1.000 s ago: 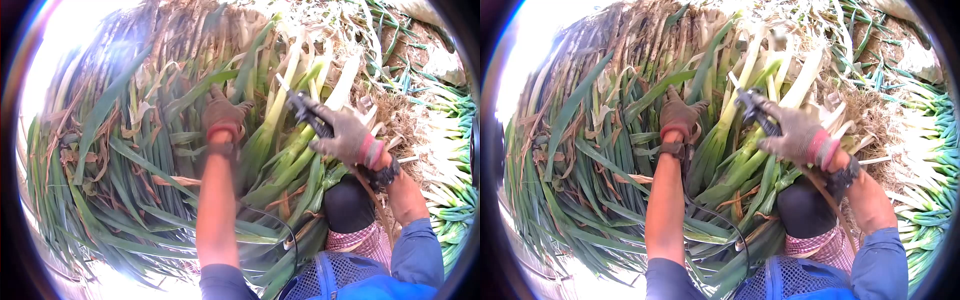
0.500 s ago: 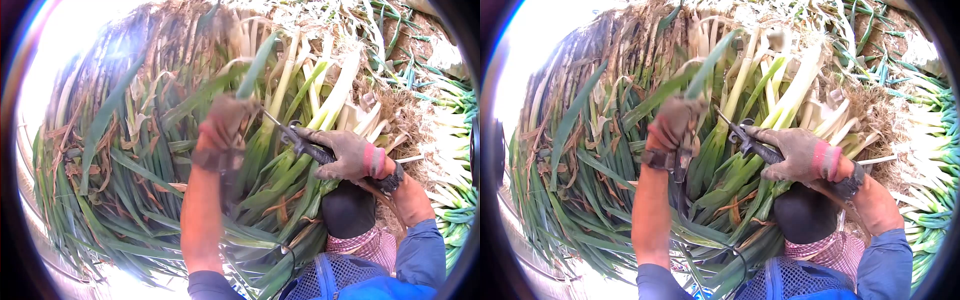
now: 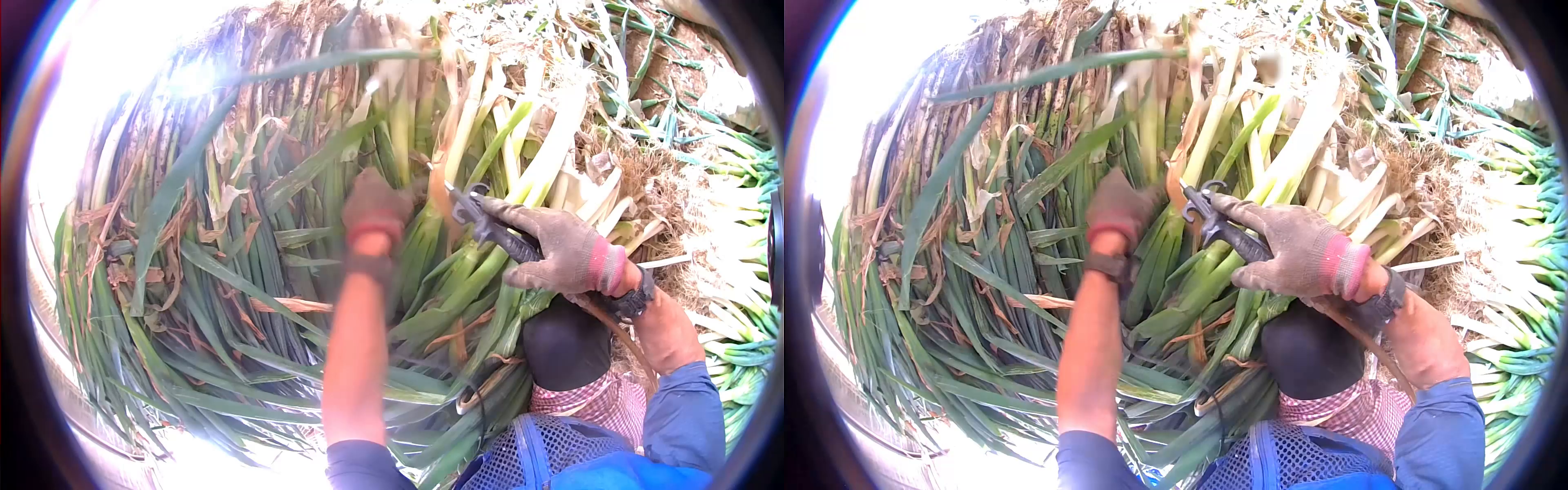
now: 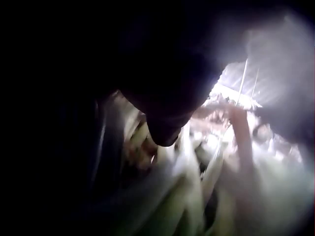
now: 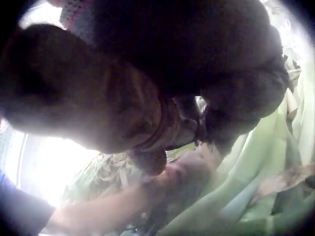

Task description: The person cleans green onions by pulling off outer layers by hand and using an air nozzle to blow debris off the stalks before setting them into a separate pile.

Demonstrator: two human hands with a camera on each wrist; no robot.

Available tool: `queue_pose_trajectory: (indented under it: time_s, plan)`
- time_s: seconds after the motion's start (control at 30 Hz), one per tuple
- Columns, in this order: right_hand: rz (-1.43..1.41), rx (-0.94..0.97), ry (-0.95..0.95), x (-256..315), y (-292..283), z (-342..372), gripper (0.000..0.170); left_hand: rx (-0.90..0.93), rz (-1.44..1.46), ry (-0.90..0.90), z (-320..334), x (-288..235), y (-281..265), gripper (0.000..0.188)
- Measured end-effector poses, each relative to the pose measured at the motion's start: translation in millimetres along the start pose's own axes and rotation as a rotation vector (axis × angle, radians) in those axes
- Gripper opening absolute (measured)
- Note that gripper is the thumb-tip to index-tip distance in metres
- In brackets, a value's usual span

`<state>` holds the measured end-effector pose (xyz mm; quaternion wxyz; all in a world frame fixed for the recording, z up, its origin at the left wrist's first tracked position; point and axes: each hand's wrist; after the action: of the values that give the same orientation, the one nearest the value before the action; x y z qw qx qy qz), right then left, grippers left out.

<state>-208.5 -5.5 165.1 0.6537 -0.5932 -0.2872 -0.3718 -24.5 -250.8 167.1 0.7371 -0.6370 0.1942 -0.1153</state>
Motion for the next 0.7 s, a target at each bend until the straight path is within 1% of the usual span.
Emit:
queue_pose_trajectory:
  time_s: [0.03,0.07,0.1,0.13,0.17,0.2,0.23,0.27,0.3,0.37,0.4,0.43,0.47,0.5,0.53,0.6,0.67,0.7]
  plan:
    - [0.036,-0.034,-0.025,-2.6,3.4,-2.4,0.096,-0.025,-0.104,-0.037,10.6,3.9,15.2,0.068]
    - [0.073,-0.069,-0.049,-5.2,6.8,-4.8,0.096,-0.024,-0.101,-0.037,8.1,11.1,27.1,0.068]
    - [0.111,-0.104,-0.071,-4.9,8.6,-8.0,0.096,0.000,-0.140,-0.051,4.5,14.0,35.3,0.057]
    - [0.144,0.006,-0.018,0.5,6.8,-10.9,0.096,0.022,-0.177,-0.065,0.9,17.1,42.4,0.046]
    - [0.173,0.117,0.035,8.4,3.0,-12.9,0.096,0.022,-0.174,-0.062,0.0,16.7,41.7,0.046]
    - [0.118,0.166,0.034,15.6,-3.6,-12.4,0.095,0.032,-0.169,-0.007,-1.7,17.3,39.6,0.039]
    - [0.120,0.164,0.034,14.1,-4.0,-12.8,0.095,0.042,-0.165,0.047,-2.4,17.7,37.9,0.033]
    - [0.163,0.100,0.048,10.0,-2.8,-14.1,0.096,0.039,-0.183,0.053,1.7,16.9,35.2,0.028]
    - [0.208,0.035,0.062,5.1,-1.7,-15.3,0.097,0.037,-0.181,0.055,6.6,16.1,32.7,0.028]
    - [0.226,0.001,0.069,-0.1,-2.9,-15.4,0.097,0.014,-0.136,0.100,16.1,15.9,29.9,0.025]
    - [0.191,0.036,0.070,0.8,-4.2,-13.6,0.097,0.012,-0.134,0.099,20.9,16.4,30.3,0.025]
    - [0.156,0.071,0.072,2.0,-5.6,-12.2,0.096,-0.018,-0.123,0.140,25.6,16.2,31.5,0.023]
    - [0.140,0.090,0.054,3.8,-7.3,-10.5,0.096,-0.046,-0.112,0.179,31.8,14.3,31.2,0.021]
    - [0.142,0.092,0.053,2.4,-6.9,-10.0,0.096,-0.047,-0.110,0.178,39.2,12.7,31.0,0.021]
    - [0.135,0.023,0.065,-0.9,-6.4,-10.6,0.097,-0.051,-0.082,0.191,47.0,11.1,30.7,0.019]
    - [0.123,-0.046,0.077,1.9,-8.6,-9.9,0.098,-0.053,-0.057,0.204,64.7,7.5,29.1,0.017]
    - [0.158,0.111,0.099,12.0,-16.4,-7.6,0.096,-0.043,-0.030,0.183,82.9,6.6,29.3,0.014]
    - [0.156,0.113,0.100,16.4,-15.4,-6.0,0.096,-0.041,-0.030,0.182,91.4,7.4,28.0,0.014]
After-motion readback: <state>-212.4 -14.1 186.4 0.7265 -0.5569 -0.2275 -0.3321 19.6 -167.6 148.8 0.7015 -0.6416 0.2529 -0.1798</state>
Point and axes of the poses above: each hand's wrist, its own z-axis away from the middle knuckle, its own y-axis out of the palm, x = y × z, and after that the axes turned 15 degrees about z, right-handed
